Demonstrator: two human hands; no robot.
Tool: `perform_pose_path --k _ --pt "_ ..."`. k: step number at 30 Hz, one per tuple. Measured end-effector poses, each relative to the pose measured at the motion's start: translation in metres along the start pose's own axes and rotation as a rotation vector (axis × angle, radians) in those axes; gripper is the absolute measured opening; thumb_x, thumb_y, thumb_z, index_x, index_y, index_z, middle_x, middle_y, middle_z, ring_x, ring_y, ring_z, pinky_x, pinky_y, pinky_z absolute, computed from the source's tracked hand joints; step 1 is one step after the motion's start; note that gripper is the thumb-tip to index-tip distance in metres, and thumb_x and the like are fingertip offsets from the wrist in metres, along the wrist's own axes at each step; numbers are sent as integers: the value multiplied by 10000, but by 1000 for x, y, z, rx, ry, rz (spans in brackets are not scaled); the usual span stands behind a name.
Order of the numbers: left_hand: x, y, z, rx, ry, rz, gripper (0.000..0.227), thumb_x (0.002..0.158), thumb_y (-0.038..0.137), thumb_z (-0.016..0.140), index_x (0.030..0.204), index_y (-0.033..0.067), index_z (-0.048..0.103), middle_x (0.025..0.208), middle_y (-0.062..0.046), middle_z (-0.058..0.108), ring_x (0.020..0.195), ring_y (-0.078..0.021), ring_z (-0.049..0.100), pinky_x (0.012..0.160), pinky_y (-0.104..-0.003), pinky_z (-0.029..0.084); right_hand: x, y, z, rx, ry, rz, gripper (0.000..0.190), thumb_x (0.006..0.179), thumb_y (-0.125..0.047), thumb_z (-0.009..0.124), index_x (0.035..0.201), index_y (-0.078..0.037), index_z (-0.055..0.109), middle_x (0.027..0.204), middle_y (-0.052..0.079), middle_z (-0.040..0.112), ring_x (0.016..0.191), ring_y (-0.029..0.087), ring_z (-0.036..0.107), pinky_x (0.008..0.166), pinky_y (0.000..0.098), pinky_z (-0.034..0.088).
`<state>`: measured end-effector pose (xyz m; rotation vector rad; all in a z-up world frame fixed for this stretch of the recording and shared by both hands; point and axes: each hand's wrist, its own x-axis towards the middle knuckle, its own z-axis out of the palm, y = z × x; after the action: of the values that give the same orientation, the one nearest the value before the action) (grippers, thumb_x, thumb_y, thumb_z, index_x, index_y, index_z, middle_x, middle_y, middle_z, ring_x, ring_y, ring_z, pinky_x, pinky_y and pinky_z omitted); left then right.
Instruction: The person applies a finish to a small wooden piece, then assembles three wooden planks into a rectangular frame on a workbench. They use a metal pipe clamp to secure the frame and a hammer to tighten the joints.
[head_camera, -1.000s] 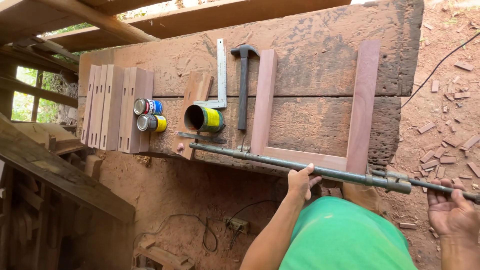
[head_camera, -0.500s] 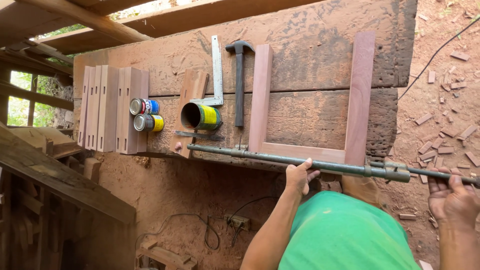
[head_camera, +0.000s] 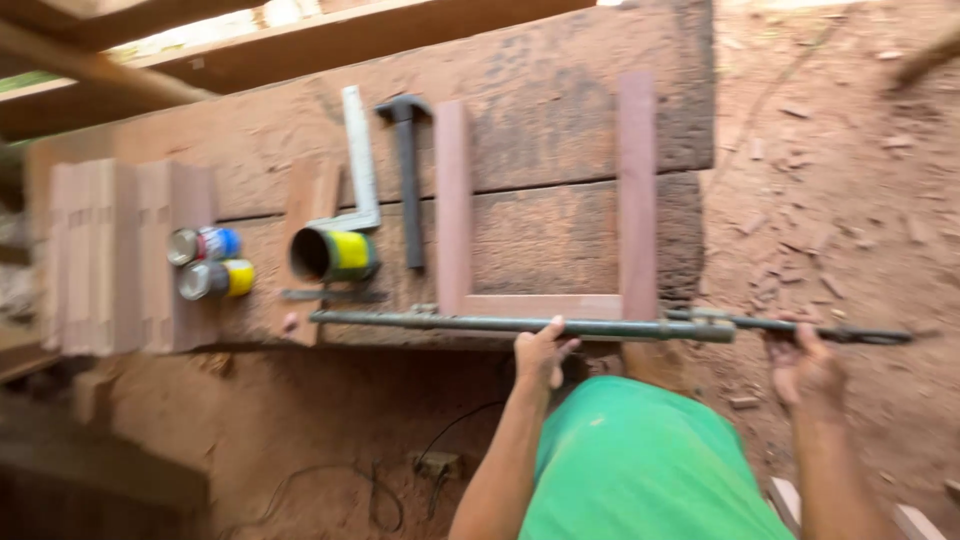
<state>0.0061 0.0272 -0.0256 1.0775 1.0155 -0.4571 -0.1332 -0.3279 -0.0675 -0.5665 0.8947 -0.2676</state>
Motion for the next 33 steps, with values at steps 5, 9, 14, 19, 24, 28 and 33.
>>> perform_pose_path --k 5,9,14,19,24,28,33 --pt "-16 16 9 3 -17 12 223 928 69 716 972 -117 600 945 -175 599 787 -276 622 682 -365 598 -29 -26 63 47 218 45 77 1100 -74 483 1114 -76 559 1069 55 672 1068 136 710 1090 287 625" --pt "-21 19 11 31 2 14 232 929 77 716 965 -106 578 953 -175 591 811 -267 621 723 -383 607 -29 -20 55 -14 256 3 128 1084 -70 528 1207 -52 497 1052 62 693 1016 143 739 983 245 666" --pt "-10 9 3 -2 8 29 251 921 71 723 991 -103 555 976 -178 590 816 -270 622 709 -379 609 -17 -7 39 -85 415 44 145 1026 -220 682 1129 -146 611 952 -68 682 829 47 707 757 173 647" --pt "-2 -1 -1 -43 -4 45 227 908 53 734 989 -93 580 954 -161 610 753 -254 634 621 -332 624 -17 -16 47 -169 180 53 28 1149 -199 490 1162 -187 512 1035 -29 661 976 84 701 938 240 624" --pt "-10 3 3 -50 -11 53 271 910 72 743 988 -73 528 960 -166 594 778 -252 638 658 -336 627 -18 -17 47 -227 152 36 132 1127 -162 472 1249 -118 496 1157 -9 707 1035 66 748 917 174 656" --pt "-17 6 7 -28 -11 55 276 918 79 737 980 -68 511 977 -160 574 810 -255 632 687 -340 635 -17 -11 43 -363 353 8 141 1149 -248 577 1199 -140 501 1015 -90 681 804 -16 721 727 99 642" --pt "-15 5 6 -43 -4 46 339 908 86 747 1027 -58 463 1015 -170 561 840 -263 639 708 -350 639 -13 -9 44 -438 472 30 195 1117 -309 677 1168 -192 530 917 -133 691 741 -24 726 634 105 621"
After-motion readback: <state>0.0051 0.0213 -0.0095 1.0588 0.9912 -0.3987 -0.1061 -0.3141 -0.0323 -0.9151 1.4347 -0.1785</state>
